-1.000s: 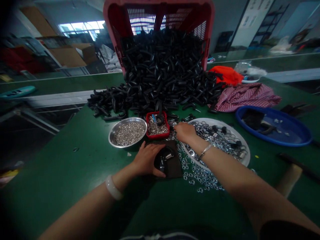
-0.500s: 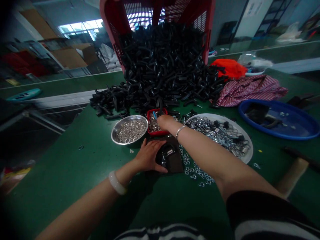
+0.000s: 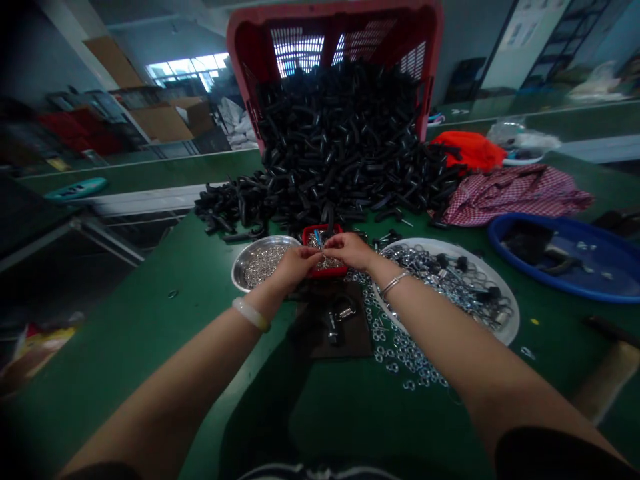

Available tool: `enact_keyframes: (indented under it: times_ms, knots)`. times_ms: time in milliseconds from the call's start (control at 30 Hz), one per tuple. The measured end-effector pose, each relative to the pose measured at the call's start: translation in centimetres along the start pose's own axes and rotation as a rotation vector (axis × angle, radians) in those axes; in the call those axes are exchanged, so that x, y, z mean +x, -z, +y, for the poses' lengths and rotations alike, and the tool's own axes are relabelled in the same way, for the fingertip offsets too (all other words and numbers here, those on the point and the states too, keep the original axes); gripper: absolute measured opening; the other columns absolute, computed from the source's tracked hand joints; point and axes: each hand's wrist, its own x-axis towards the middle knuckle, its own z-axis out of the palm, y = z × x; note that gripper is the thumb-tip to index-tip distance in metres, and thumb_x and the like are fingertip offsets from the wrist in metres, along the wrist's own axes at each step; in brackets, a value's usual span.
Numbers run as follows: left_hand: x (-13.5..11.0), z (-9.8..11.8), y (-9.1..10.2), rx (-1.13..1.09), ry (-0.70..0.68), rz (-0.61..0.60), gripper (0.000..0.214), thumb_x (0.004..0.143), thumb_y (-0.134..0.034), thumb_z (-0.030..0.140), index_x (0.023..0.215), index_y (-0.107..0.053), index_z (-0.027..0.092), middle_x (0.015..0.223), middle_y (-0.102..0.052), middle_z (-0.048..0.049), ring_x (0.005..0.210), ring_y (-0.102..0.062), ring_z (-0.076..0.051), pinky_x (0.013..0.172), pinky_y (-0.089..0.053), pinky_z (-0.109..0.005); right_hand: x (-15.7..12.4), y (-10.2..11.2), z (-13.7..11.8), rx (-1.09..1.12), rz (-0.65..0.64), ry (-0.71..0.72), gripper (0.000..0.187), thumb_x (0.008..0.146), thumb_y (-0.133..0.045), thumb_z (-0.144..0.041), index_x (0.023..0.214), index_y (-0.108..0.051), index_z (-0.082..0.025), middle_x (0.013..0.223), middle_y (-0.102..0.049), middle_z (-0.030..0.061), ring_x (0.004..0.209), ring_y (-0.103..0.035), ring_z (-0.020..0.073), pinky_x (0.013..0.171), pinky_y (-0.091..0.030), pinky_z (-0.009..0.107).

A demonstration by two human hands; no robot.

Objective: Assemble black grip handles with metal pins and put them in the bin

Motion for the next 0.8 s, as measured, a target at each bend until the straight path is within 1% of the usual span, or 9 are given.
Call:
enact_keyframes:
  times_ms: [100,167,267,367,467,567,633,733,800]
  knots:
    - [0.9,0.2,-0.5,-0.121,0.062,0.033,0.012,0.073,-0.06,0.021,0.081,-0.062,0.011,0.05,-0.05,0.0041,0.041,-0.041,-0.005,0.043,-0.033,-0.017,0.1,-0.3,0.0,0.13,0.082,0.023,0.027,0.066,-0.06,-0.034,0.08,-0.058,-0.012,0.064,-0.059,-0.001,0.053,-0.049,0.0076,0.05,-0.04,0.021]
    - [1.2,0.0,-0.5,-0.146,0.055,0.077,0.009,0.074,-0.059,0.02,0.078,-0.06,0.012,0.05,-0.05,0.005,0.041,-0.041,-0.005,0.044,-0.033,-0.017,0.4,-0.3,0.1,0.098,0.155,0.027,0.025,0.068,-0.057,-0.034,0.081,-0.056,-0.013,0.067,-0.059,-0.0009,0.055,-0.049,0.0079,0.053,-0.04,0.021]
    - [1.1,-0.4,0.4,-0.006,-0.033,0.084,0.012,0.071,-0.061,0.025,0.072,-0.059,0.013,0.055,-0.053,0.0036,0.045,-0.043,-0.006,0.046,-0.034,-0.018,0.7,-0.2,0.4,-0.003,0.238,0.014,0.017,0.069,-0.056,-0.029,0.077,-0.057,-0.014,0.068,-0.059,0.0,0.058,-0.05,0.0095,0.056,-0.04,0.023]
    - [0.0,-0.6,1.6,0.225,-0.126,-0.017,0.019,0.07,-0.062,0.033,0.072,-0.061,0.014,0.057,-0.056,0.0018,0.049,-0.046,-0.008,0.049,-0.035,-0.02,0.1,0.0,0.3,-0.076,0.229,0.011,0.009,0.067,-0.058,-0.022,0.071,-0.061,-0.015,0.065,-0.06,0.0003,0.061,-0.051,0.0115,0.06,-0.038,0.024]
    - [-2.1,-0.7,2.4,0.476,-0.24,-0.202,0.022,0.073,-0.057,0.036,0.076,-0.064,0.015,0.062,-0.06,-0.0001,0.055,-0.051,-0.011,0.053,-0.036,-0.023,-2.4,0.2,-0.1,-0.233,0.157,0.077,0.012,0.072,-0.053,-0.022,0.076,-0.063,-0.016,0.067,-0.061,0.0005,0.062,-0.051,0.0119,0.061,-0.036,0.025]
    - [-4.2,-1.0,2.3,0.712,-0.323,-0.361,0.021,0.074,-0.056,0.036,0.076,-0.065,0.018,0.068,-0.064,-0.0015,0.06,-0.054,-0.013,0.055,-0.035,-0.024,-6.1,0.2,-0.8,-0.408,0.061,0.142,0.018,0.079,-0.047,-0.025,0.079,-0.062,-0.016,0.069,-0.061,0.0016,0.061,-0.051,0.0117,0.058,-0.035,0.024]
    - [-5.0,-1.3,2.0,0.78,-0.327,-0.396,0.024,0.074,-0.054,0.039,0.077,-0.065,0.019,0.07,-0.065,-0.0019,0.061,-0.055,-0.014,0.055,-0.034,-0.025,-8.6,0.3,-1.0,-0.452,0.041,0.126,0.018,0.08,-0.046,-0.025,0.079,-0.062,-0.016,0.069,-0.06,0.0018,0.06,-0.051,0.0115,0.057,-0.035,0.024]
    - [-5.2,-1.6,1.4,0.794,-0.308,-0.385,0.027,0.076,-0.052,0.043,0.08,-0.066,0.019,0.074,-0.066,-0.0023,0.063,-0.056,-0.013,0.054,-0.034,-0.024,-11.6,0.4,-0.9,-0.482,0.039,0.062,0.016,0.079,-0.047,-0.025,0.078,-0.061,-0.017,0.067,-0.059,0.0012,0.058,-0.05,0.0113,0.056,-0.035,0.023]
    - [-5.2,-1.5,1.1,0.798,-0.299,-0.379,0.028,0.076,-0.051,0.043,0.082,-0.066,0.02,0.076,-0.067,-0.0021,0.064,-0.056,-0.013,0.054,-0.035,-0.024,-13.0,0.5,-0.7,-0.505,0.038,0.035,0.017,0.079,-0.046,-0.025,0.078,-0.061,-0.017,0.068,-0.058,0.0015,0.058,-0.051,0.0117,0.055,-0.035,0.023]
